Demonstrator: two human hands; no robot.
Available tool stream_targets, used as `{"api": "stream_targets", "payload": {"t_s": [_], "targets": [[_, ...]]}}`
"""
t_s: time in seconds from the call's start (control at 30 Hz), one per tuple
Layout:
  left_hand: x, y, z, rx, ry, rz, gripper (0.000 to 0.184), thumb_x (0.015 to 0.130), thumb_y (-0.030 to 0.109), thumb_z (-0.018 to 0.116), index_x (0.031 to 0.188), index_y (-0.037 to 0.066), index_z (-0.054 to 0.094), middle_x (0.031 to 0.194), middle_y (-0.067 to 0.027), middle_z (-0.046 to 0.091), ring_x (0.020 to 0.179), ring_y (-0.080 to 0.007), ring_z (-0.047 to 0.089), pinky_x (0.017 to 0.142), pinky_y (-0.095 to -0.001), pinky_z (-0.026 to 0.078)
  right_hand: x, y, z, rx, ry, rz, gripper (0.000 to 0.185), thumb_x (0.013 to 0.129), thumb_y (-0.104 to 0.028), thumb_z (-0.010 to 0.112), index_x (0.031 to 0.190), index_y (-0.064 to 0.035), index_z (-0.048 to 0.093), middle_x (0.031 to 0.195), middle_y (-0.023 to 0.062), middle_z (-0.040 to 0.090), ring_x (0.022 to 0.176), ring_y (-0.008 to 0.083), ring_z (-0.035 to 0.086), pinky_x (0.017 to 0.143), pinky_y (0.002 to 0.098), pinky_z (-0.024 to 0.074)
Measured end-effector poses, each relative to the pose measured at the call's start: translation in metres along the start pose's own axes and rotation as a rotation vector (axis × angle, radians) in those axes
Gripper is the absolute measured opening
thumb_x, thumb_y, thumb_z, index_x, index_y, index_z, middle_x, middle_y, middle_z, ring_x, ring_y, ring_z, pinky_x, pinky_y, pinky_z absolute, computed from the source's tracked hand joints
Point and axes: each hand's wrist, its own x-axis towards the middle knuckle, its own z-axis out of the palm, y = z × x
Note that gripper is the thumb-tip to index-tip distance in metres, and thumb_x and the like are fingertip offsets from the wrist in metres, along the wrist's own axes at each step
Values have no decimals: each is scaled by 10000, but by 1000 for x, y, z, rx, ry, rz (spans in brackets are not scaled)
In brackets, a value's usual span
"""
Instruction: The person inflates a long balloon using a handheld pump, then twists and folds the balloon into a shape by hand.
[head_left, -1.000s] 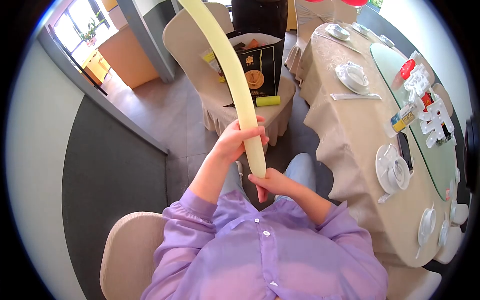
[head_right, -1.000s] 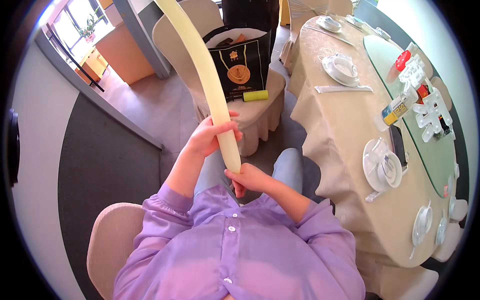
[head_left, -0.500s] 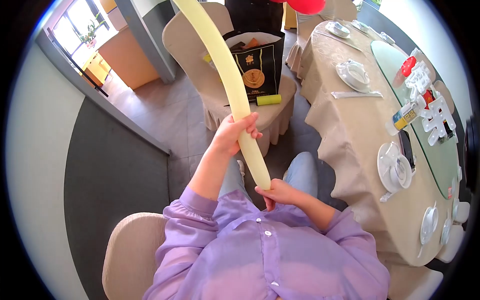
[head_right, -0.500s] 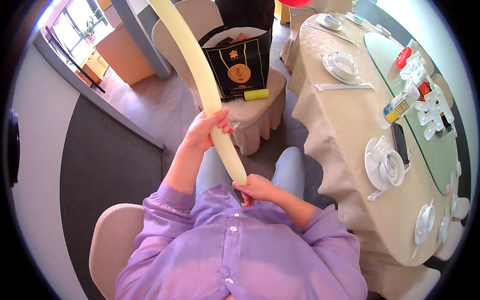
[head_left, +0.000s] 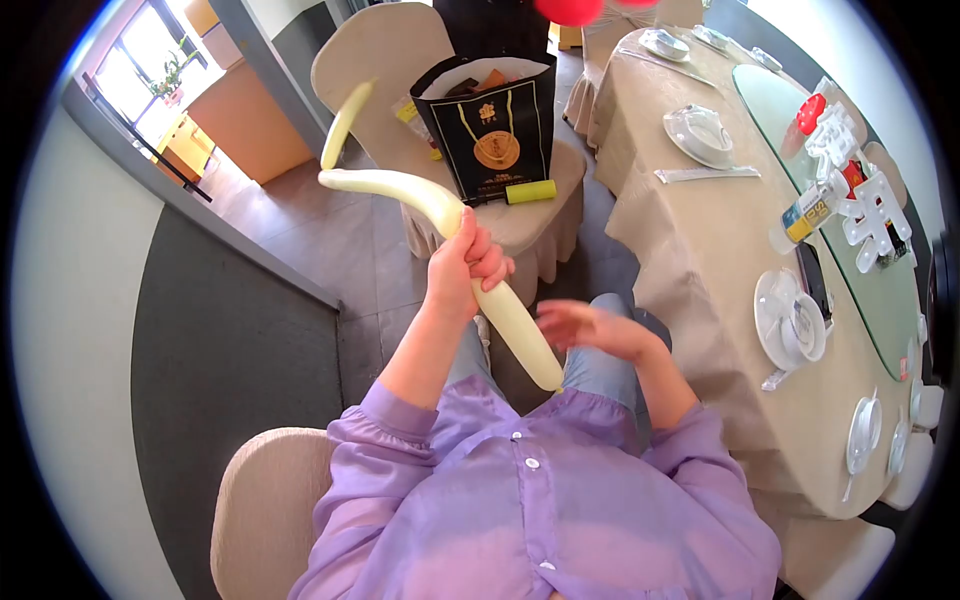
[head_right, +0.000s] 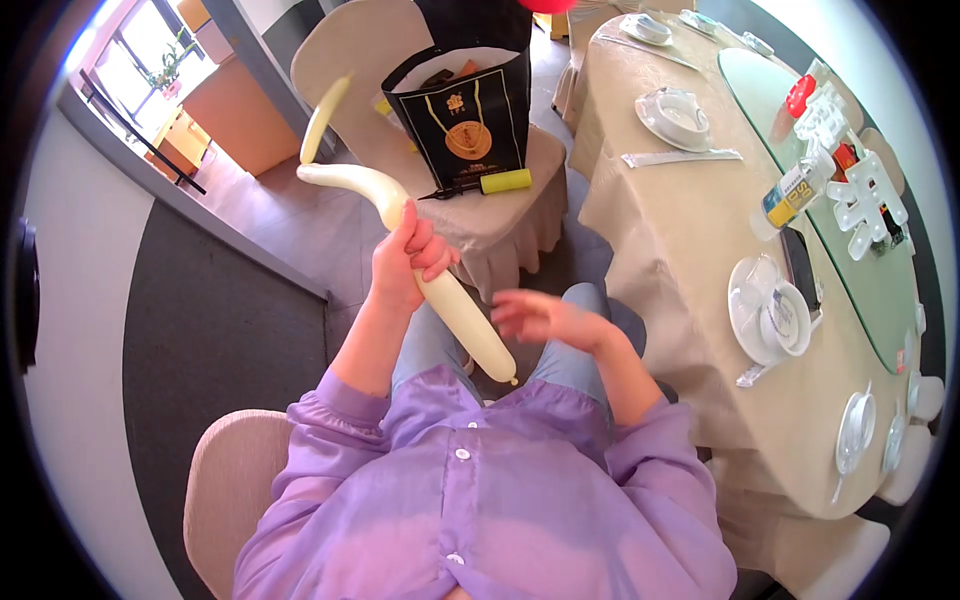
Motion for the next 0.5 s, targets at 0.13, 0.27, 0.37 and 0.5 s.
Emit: {"api": "stream_targets", "payload": {"t_s": [0.13, 0.27, 0.37, 0.5], "targets": [[-4, -18, 19, -59, -113, 25, 471, 956, 389, 279, 555, 143, 283, 485, 2, 306, 421, -151, 354, 728, -350, 409, 22, -24, 14, 652, -1, 68, 529, 867, -354, 488, 1249, -1, 391, 1070, 116, 569, 941, 202, 578, 850, 322, 458], [-12, -22, 27, 146, -119, 22, 451, 957, 351, 306, 571, 117, 320, 514, -28, 377, 516, -185, 451, 794, -355, 399, 31, -32, 40, 679, -160, -63, 320, 830, -264, 557, 996, 0, 487, 840, 103, 572, 691, 161, 584, 627, 290, 501], [-16, -8, 18, 247, -112, -83, 426, 954, 335, 334, 597, 106, 361, 676, -118, 566, 715, -216, 542, 853, -359, 371, 28, -47, 49, 433, -66, 113, 269, 811, -232, 597, 930, -9, 506, 794, 70, 566, 651, 124, 564, 565, 283, 472], [-17, -3, 7, 143, 26, -202, 410, 960, 331, 326, 609, 125, 381, 1096, -197, 587, 958, -201, 510, 879, -343, 334, 32, -34, 43, -1072, 877, -301, 323, 681, -204, 692, 925, -67, 531, 708, 49, 501, 617, 187, 536, 548, 303, 437]]}}
